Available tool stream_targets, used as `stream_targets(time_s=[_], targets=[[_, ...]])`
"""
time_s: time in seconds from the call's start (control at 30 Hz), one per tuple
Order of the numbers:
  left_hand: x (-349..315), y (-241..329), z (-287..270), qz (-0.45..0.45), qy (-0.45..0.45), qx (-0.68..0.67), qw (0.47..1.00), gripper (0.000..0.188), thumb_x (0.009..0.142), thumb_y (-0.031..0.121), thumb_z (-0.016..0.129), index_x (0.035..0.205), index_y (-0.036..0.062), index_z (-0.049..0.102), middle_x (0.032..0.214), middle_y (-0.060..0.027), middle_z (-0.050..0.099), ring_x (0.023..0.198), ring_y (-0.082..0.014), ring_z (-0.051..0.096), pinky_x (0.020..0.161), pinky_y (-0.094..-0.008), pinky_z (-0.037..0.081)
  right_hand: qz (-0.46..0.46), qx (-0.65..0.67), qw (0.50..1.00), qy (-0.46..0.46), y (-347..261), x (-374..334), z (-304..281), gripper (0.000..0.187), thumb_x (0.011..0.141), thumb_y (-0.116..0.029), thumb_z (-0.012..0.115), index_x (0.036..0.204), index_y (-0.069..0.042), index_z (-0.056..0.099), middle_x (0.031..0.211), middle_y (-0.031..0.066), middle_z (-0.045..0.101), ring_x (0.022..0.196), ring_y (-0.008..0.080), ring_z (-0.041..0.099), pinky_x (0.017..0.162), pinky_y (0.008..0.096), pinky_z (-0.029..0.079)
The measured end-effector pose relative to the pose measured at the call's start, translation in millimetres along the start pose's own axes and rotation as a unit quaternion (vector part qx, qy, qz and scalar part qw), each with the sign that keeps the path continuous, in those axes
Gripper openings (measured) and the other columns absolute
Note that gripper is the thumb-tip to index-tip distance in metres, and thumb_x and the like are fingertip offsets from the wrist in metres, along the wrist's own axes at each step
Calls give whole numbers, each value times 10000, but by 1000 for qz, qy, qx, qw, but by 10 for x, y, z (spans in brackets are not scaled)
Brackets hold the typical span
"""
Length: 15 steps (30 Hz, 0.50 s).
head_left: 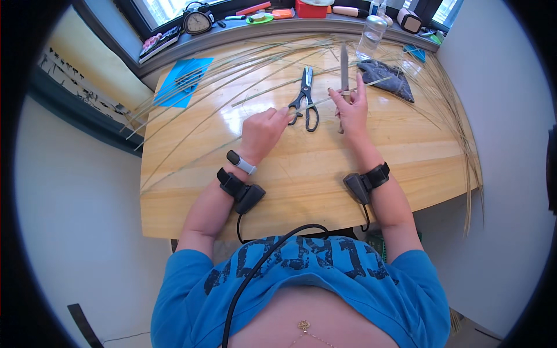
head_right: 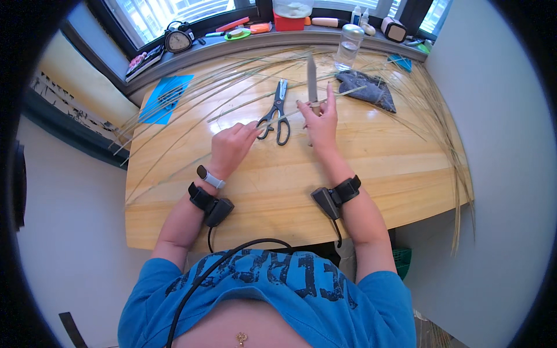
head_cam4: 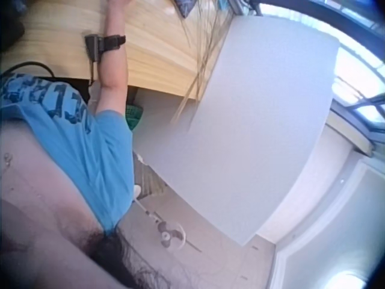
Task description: The person is using a knife to scrape and thin out reeds or bamboo strips on a wooden table.
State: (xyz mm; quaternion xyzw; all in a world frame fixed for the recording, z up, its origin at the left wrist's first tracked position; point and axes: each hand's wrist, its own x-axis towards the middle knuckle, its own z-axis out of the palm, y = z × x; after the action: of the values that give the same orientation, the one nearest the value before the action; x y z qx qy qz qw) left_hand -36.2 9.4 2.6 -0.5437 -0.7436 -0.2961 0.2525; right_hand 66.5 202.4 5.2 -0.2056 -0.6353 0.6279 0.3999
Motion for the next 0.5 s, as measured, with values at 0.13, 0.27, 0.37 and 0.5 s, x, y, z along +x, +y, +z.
stream_targets(time_s=[0.13,0.27,0.37,0.5], targets=[[-35,-88,-24,-36,-24,-14,999,156,855,230,624,945,108,660,633,-46,549,535,-241,572,457,-329,443,-14,-13,999,51,78,210,-236,856,783,-111,744,1439,-1,206,764,31,583,479,42,451,395,180,349],[-46,-173,-14,-36,-44,-27,998,145,860,231,622,943,122,670,635,-54,546,526,-254,561,447,-336,437,1,-81,995,59,117,294,-353,637,860,-181,664,1381,3,346,763,39,598,487,74,480,412,217,385],[-51,-193,1,-61,-38,-20,997,142,868,213,617,956,123,681,640,-67,543,524,-256,553,450,-342,426,-51,-223,972,45,229,331,-407,437,903,-187,579,1307,-50,484,771,80,605,558,168,539,500,311,447],[-59,-198,1,-79,-23,-18,996,174,870,190,622,1005,106,690,650,-84,547,527,-261,543,468,-347,413,-147,-427,892,-7,242,243,-378,369,881,-123,530,1249,-133,558,841,173,604,729,340,592,657,446,486]])
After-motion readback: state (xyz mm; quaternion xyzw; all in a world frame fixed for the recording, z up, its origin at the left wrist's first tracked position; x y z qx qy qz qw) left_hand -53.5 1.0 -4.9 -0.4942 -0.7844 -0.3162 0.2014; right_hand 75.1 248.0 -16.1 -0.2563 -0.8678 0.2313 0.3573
